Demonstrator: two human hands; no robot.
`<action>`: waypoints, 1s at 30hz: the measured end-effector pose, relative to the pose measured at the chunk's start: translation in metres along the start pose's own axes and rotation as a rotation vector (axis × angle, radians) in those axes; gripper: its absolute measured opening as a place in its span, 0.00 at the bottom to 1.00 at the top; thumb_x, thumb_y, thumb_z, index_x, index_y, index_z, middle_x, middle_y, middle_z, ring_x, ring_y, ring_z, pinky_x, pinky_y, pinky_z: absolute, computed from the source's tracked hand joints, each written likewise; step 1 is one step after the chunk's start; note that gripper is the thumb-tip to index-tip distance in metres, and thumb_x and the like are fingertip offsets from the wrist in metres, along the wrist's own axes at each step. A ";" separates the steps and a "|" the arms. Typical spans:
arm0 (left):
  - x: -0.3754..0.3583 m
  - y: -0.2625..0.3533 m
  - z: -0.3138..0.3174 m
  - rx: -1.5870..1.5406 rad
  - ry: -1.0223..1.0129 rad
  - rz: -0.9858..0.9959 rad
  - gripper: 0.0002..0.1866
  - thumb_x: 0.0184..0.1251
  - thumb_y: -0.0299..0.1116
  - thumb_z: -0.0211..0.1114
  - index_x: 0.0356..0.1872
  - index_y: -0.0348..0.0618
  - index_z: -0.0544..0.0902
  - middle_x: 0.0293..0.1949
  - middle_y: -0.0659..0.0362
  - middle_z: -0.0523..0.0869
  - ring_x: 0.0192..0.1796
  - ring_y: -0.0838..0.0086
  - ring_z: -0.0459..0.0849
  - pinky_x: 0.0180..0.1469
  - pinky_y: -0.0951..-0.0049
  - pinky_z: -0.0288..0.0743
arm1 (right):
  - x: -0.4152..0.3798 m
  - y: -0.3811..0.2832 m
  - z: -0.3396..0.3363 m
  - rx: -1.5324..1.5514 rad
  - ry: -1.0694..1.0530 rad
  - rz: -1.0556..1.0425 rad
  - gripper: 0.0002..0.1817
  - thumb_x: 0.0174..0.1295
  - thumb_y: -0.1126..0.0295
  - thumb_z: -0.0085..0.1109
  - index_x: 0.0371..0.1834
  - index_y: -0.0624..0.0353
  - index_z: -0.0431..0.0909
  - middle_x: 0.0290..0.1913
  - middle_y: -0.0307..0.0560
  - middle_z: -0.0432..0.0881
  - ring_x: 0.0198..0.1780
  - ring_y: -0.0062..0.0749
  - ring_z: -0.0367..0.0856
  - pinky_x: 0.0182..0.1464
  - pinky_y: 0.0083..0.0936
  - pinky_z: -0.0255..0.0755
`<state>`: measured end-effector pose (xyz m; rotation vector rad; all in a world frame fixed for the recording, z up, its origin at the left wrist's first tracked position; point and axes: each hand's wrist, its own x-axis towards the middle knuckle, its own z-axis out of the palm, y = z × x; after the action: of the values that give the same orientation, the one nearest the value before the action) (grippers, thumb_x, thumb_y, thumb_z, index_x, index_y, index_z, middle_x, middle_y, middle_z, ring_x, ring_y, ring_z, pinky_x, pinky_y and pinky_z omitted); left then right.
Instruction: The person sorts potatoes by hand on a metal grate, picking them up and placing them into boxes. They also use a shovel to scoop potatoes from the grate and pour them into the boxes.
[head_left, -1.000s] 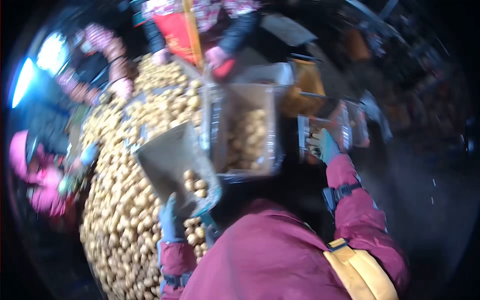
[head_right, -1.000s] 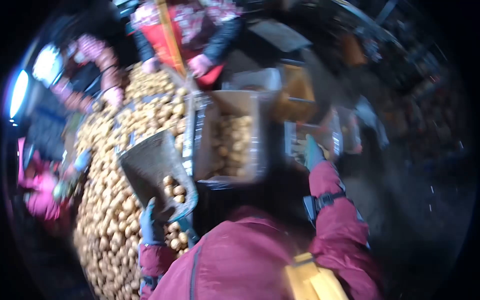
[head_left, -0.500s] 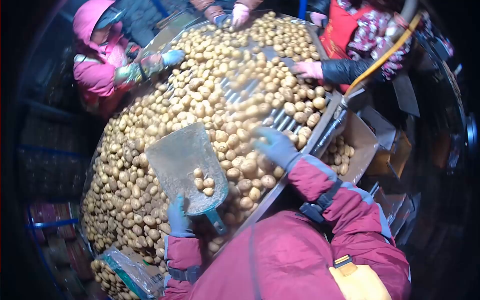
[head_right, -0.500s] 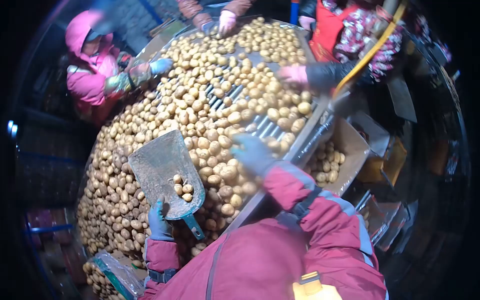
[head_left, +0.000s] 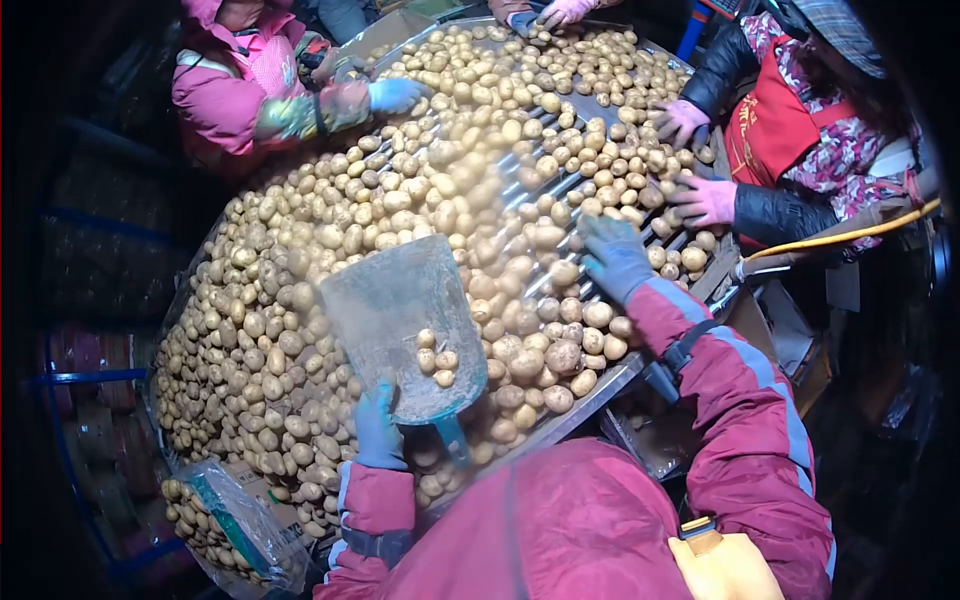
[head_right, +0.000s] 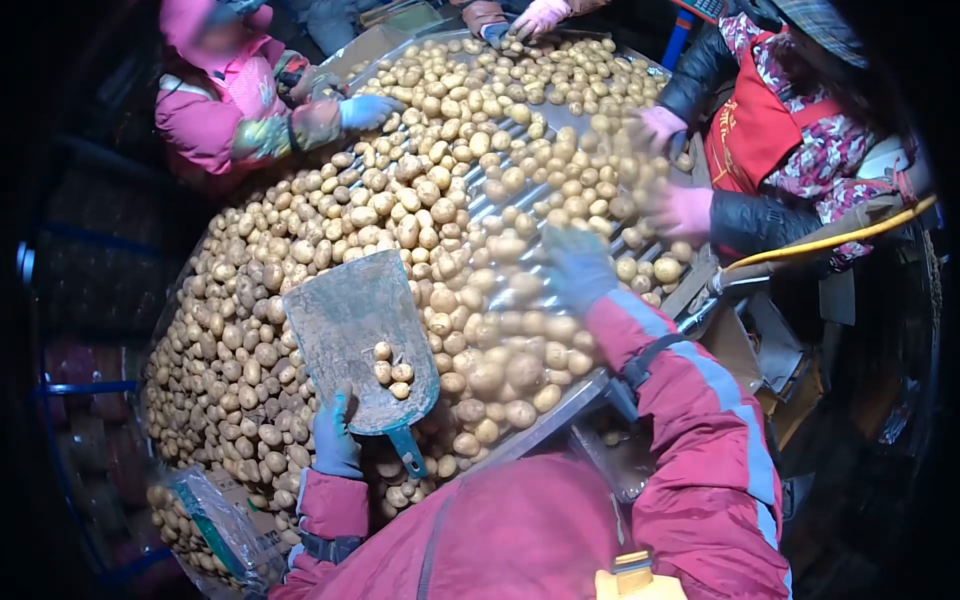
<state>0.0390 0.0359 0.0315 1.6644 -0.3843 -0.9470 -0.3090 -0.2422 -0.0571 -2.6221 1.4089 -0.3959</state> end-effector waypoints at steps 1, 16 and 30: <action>-0.002 0.003 0.003 -0.023 0.000 -0.008 0.23 0.70 0.42 0.67 0.56 0.34 0.81 0.50 0.56 0.85 0.50 0.71 0.84 0.56 0.70 0.78 | -0.005 0.016 0.001 -0.031 0.116 -0.057 0.21 0.58 0.62 0.64 0.57 0.49 0.80 0.69 0.47 0.72 0.67 0.48 0.69 0.70 0.46 0.59; 0.001 0.005 0.003 -0.005 -0.043 -0.039 0.23 0.72 0.41 0.65 0.59 0.34 0.80 0.51 0.57 0.84 0.49 0.73 0.83 0.54 0.71 0.78 | 0.040 -0.035 0.017 0.274 0.196 -0.282 0.17 0.58 0.68 0.62 0.52 0.55 0.81 0.53 0.51 0.82 0.57 0.50 0.79 0.62 0.42 0.71; -0.011 -0.005 -0.005 -0.158 -0.020 -0.070 0.24 0.71 0.41 0.66 0.59 0.32 0.80 0.53 0.55 0.85 0.51 0.71 0.84 0.55 0.70 0.79 | -0.010 0.023 -0.036 0.515 -0.037 0.535 0.15 0.64 0.57 0.60 0.47 0.52 0.86 0.46 0.55 0.86 0.49 0.51 0.84 0.53 0.40 0.76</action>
<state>0.0351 0.0486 0.0311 1.5333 -0.2589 -1.0208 -0.3430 -0.2464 -0.0299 -1.7662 1.6484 -0.5412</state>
